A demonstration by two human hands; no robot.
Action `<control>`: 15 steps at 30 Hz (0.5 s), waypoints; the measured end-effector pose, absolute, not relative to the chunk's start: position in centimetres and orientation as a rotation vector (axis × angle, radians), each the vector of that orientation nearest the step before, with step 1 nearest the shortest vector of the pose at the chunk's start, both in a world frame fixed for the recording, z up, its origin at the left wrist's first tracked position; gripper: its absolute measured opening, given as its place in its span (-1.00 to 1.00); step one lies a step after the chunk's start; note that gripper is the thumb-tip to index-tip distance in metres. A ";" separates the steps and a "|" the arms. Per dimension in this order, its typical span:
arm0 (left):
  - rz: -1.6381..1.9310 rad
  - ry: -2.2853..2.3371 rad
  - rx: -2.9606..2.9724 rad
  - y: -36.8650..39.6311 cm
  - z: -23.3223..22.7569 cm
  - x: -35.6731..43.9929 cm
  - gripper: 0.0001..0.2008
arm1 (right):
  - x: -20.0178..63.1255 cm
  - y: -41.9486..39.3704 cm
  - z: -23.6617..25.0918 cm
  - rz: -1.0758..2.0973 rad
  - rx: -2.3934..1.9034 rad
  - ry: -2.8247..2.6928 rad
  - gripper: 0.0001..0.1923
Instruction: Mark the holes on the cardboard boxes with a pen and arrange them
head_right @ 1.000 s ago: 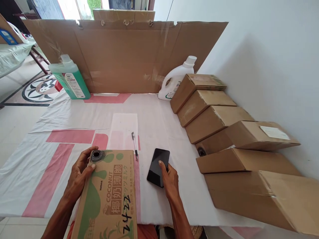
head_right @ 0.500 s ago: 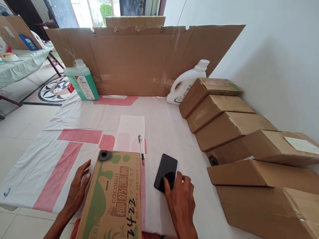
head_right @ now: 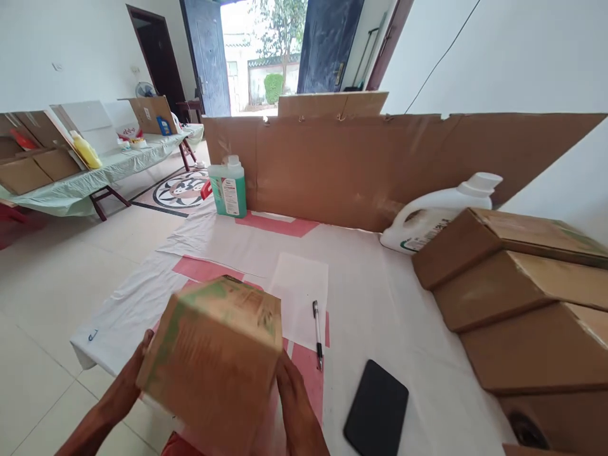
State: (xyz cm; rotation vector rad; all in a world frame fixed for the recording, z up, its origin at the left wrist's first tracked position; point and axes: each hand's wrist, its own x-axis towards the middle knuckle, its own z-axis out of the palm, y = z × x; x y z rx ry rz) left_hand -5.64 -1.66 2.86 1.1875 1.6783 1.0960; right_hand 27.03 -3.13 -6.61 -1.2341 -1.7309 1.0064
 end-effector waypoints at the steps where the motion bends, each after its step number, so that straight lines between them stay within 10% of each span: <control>1: 1.088 1.692 1.191 -0.9 3.4 -6.1 -0.24 | 25.8 -1.4 -5.1 1.036 -1.211 -1.685 0.00; 6: 1.163 1.566 1.320 2.6 2.9 -5.7 -0.26 | 21.2 5.0 -0.1 1.146 -1.251 -1.586 -0.33; 15: 1.177 1.577 1.105 3.3 -3.9 -5.7 -0.41 | 19.9 7.0 -5.5 1.263 -1.150 -1.422 -0.21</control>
